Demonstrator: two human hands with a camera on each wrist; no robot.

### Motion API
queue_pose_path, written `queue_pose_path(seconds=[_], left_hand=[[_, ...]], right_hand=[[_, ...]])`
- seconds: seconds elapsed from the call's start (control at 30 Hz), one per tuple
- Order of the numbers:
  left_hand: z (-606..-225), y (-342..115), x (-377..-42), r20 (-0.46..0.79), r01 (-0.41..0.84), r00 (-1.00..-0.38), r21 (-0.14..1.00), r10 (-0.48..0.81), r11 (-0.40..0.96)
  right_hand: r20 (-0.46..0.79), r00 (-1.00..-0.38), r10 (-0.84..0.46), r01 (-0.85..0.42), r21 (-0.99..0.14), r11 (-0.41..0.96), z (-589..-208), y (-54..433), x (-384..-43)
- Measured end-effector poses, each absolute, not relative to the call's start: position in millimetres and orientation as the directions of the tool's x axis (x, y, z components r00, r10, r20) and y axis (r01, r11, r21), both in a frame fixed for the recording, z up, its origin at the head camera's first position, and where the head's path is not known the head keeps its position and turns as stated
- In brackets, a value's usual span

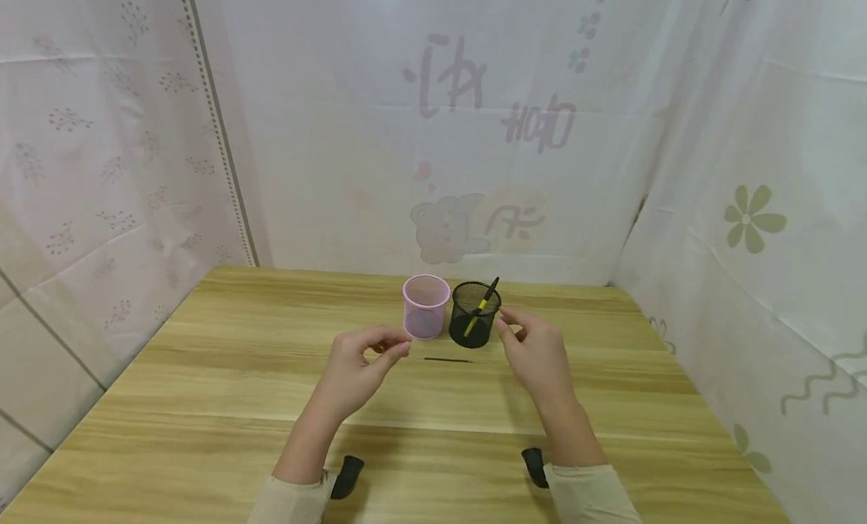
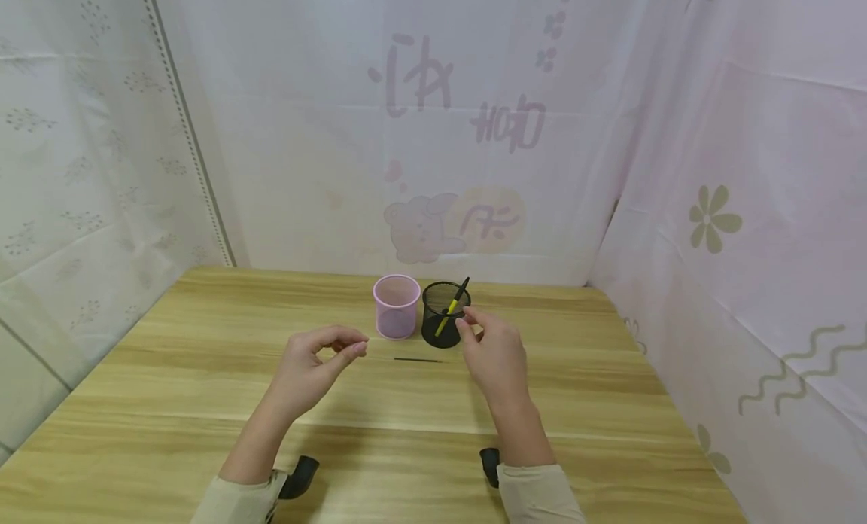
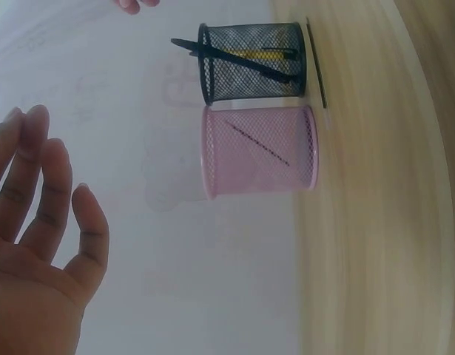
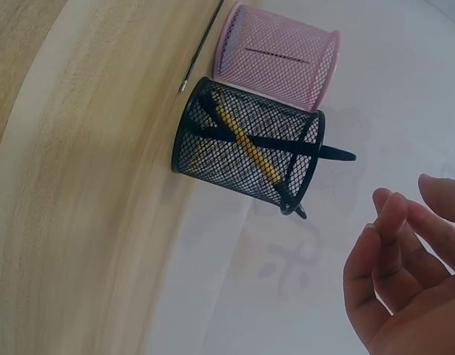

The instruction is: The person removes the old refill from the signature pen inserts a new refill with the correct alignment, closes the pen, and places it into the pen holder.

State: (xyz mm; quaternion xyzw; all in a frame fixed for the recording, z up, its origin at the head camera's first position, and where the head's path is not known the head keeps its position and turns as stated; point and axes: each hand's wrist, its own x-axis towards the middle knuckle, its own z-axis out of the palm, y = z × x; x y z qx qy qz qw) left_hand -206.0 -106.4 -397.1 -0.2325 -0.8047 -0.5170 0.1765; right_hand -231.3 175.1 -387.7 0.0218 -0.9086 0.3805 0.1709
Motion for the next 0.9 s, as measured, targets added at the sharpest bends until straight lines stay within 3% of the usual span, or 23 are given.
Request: queue_pose_path(seconds=[0.6,0.9], left_hand=[[-392.1,-102.2,-210.0,0.573,0.586,-0.799,0.675,0.182,0.448],[-391.2,-94.8,-208.8,0.493,0.468,-0.863,0.696,0.111,0.544]], right_hand=[[0.297,-0.952,0.07,-0.157,-0.675,0.721,-386.5,173.0,-216.2],[0.207,-0.977,0.047,-0.083,-0.578,0.812,-384.8,172.4,-209.8]])
